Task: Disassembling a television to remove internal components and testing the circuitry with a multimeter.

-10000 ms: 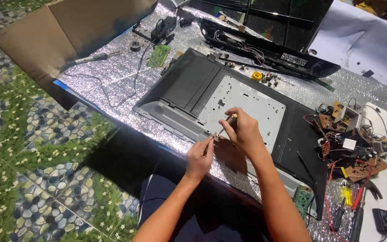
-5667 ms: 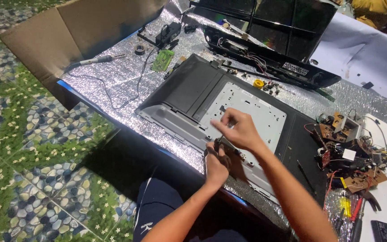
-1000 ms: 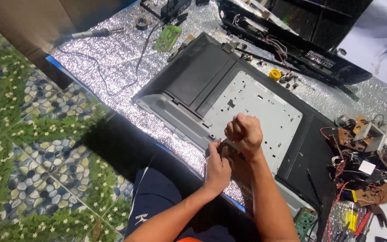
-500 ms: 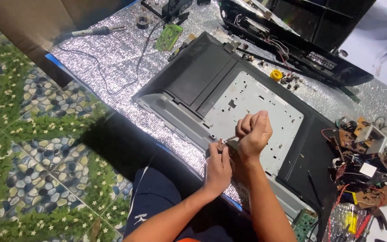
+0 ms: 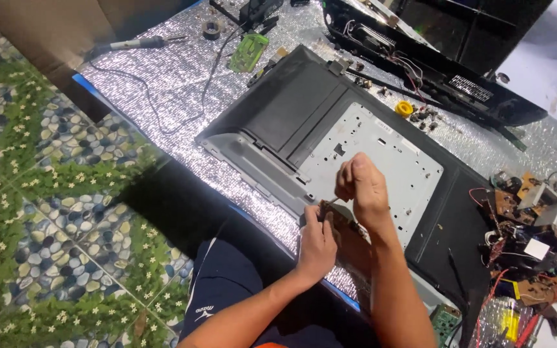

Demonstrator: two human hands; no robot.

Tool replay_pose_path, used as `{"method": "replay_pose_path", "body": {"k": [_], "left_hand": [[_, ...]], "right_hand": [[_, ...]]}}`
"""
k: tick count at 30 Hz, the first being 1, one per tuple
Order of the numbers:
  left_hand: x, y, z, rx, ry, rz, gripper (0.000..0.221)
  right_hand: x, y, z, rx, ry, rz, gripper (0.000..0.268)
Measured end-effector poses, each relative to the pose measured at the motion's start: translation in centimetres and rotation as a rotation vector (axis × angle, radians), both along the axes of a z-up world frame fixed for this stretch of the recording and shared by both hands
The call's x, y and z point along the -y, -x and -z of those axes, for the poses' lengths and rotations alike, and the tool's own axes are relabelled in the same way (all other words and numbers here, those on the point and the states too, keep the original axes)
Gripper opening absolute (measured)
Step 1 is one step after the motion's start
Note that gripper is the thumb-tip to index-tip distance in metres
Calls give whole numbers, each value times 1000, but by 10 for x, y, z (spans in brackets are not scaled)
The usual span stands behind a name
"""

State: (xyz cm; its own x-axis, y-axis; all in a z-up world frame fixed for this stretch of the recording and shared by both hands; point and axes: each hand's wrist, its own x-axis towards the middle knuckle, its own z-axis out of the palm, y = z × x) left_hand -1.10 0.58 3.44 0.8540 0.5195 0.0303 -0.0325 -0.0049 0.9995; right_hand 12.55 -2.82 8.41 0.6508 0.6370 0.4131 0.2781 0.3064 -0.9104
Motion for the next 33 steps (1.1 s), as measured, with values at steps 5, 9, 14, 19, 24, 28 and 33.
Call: {"method": "replay_pose_path", "body": {"k": [5, 9, 14, 19, 24, 28, 33], "left_hand": [[3, -6, 19, 19, -32, -11, 7], [11, -13, 35, 28, 23, -15, 13], [7, -10, 26, 30, -27, -21, 11], [3, -6, 14, 25, -31, -15, 9], [2, -5, 15, 17, -13, -7, 7], [2, -5, 16, 27, -25, -18, 6], [2, -5, 8, 27, -62, -21, 5]], "right_hand": [[3, 7, 1, -83, -63, 112, 45], [8, 3, -10, -128, -102, 199, 46], [3, 4, -1, -183, -122, 176, 47], [-3, 7, 6, -173, -114, 165, 47], [-6, 10, 5, -119, -97, 183, 46], [-4, 6, 8, -90, -94, 206, 46], [-2, 4, 12, -93, -117, 190, 45]]}}
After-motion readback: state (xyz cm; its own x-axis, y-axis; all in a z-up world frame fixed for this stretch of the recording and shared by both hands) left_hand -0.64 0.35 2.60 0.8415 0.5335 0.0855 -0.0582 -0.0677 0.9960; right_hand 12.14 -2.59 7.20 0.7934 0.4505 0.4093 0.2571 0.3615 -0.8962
